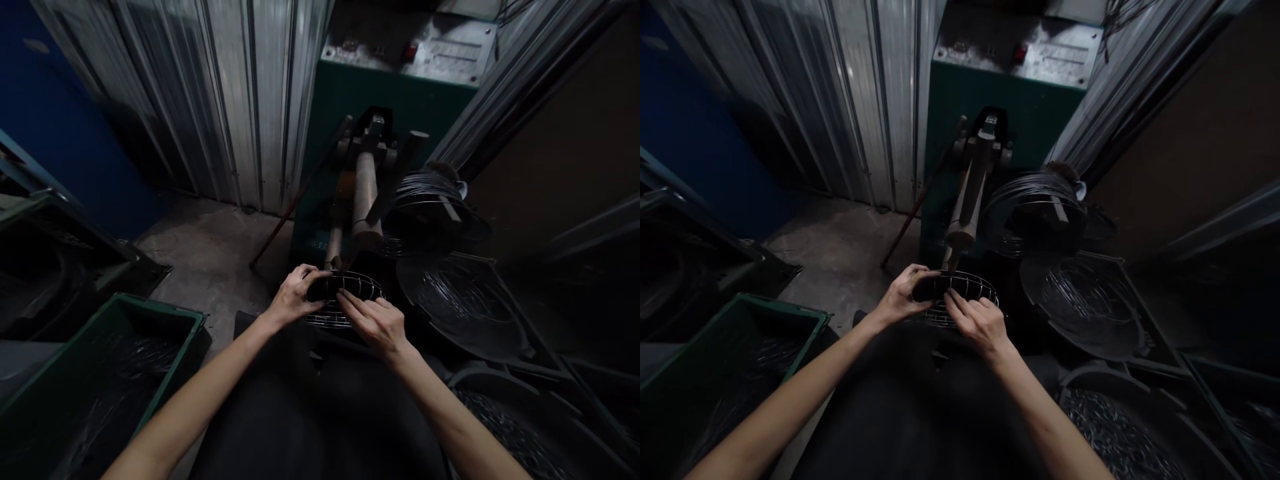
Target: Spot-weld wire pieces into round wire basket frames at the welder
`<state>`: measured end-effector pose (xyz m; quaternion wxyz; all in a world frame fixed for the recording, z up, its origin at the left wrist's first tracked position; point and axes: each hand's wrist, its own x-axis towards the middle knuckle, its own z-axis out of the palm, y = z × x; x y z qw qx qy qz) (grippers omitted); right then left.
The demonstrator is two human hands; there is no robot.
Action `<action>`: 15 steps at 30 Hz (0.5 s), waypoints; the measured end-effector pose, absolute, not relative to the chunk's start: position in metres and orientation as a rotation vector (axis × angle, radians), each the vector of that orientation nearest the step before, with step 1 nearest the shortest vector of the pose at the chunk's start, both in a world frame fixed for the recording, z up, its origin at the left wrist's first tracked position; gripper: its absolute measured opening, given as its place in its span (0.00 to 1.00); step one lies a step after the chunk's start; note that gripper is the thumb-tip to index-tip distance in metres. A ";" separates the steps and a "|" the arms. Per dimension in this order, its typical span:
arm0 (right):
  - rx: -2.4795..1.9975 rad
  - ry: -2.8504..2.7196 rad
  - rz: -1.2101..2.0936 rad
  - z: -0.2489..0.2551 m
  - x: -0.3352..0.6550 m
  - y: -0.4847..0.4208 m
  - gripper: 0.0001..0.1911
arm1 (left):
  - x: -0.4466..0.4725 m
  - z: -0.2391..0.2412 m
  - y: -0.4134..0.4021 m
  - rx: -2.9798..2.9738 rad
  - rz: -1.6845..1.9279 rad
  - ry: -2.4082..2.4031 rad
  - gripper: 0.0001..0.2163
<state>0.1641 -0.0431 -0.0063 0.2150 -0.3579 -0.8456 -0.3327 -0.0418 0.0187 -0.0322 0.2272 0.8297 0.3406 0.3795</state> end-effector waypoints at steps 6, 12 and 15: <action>-0.959 -2.341 -0.971 -0.010 0.167 -0.032 0.16 | -0.038 -0.035 0.033 2.333 1.046 0.955 0.26; -0.974 -2.302 -0.944 -0.018 0.160 -0.024 0.18 | -0.051 -0.040 0.038 2.369 1.047 0.785 0.28; -1.036 -2.294 -0.889 -0.013 0.160 -0.036 0.19 | -0.065 -0.057 0.038 2.277 1.101 0.766 0.37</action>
